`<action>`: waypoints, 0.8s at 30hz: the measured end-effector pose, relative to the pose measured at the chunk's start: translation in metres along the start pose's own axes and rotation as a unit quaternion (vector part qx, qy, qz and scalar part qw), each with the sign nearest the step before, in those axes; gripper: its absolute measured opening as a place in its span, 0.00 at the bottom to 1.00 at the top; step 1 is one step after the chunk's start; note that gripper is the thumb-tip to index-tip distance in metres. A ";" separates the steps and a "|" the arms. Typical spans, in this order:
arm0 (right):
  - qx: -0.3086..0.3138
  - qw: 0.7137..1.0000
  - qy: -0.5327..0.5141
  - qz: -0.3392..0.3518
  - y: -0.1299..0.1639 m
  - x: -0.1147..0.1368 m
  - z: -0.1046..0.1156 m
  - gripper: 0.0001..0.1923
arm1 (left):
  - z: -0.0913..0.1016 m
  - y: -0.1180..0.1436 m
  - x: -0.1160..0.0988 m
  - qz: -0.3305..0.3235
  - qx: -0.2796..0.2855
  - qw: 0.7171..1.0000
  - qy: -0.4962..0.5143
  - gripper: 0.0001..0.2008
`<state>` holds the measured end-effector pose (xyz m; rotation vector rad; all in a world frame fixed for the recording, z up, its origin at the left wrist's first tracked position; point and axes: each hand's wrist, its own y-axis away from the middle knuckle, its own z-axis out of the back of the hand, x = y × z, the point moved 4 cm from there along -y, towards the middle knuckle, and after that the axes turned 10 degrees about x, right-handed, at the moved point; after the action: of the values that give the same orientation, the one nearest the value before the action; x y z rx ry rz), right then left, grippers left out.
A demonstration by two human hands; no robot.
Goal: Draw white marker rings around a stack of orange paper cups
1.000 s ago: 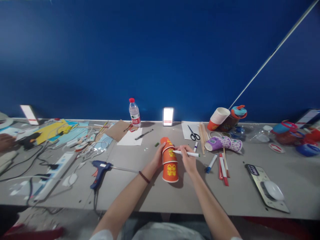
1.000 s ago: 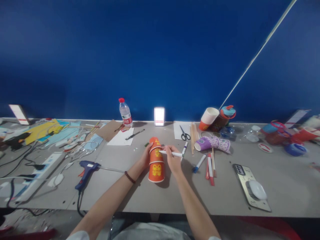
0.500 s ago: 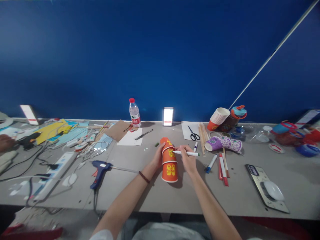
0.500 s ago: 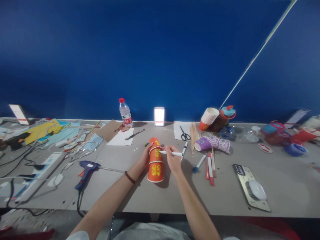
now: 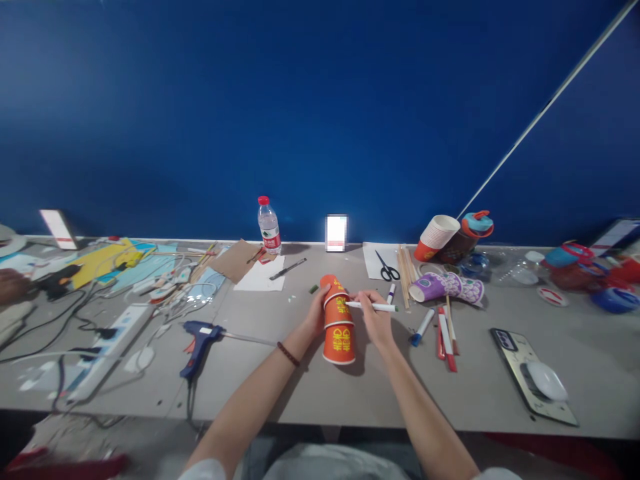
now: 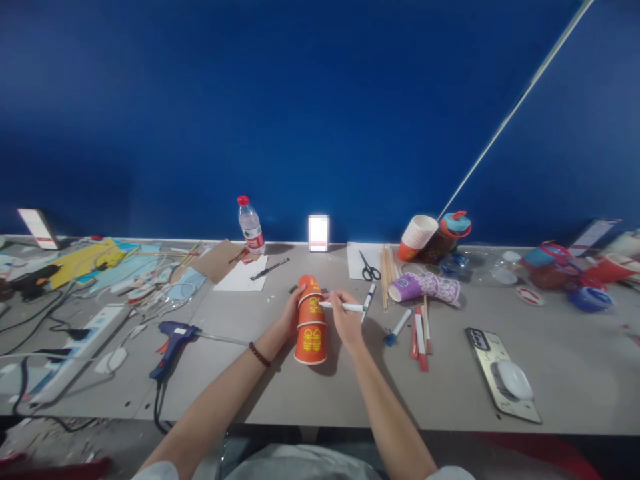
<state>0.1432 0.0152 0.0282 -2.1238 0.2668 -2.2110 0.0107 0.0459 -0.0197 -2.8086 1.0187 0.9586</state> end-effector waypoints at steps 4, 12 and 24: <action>0.002 1.000 -0.001 0.005 0.000 -0.001 0.000 0.15 | -0.001 0.001 0.000 0.002 -0.002 1.000 0.006 0.21; 0.005 1.000 -0.004 0.002 0.001 0.000 -0.001 0.16 | -0.006 0.003 -0.002 0.006 -0.013 1.000 0.007 0.21; -0.007 1.000 -0.015 0.001 0.000 0.000 0.001 0.17 | 0.000 0.002 0.000 0.002 -0.005 1.000 0.004 0.20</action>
<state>0.1439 0.0151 0.0284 -2.1610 0.2836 -2.1823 0.0096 0.0448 -0.0196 -2.8227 1.0221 0.9571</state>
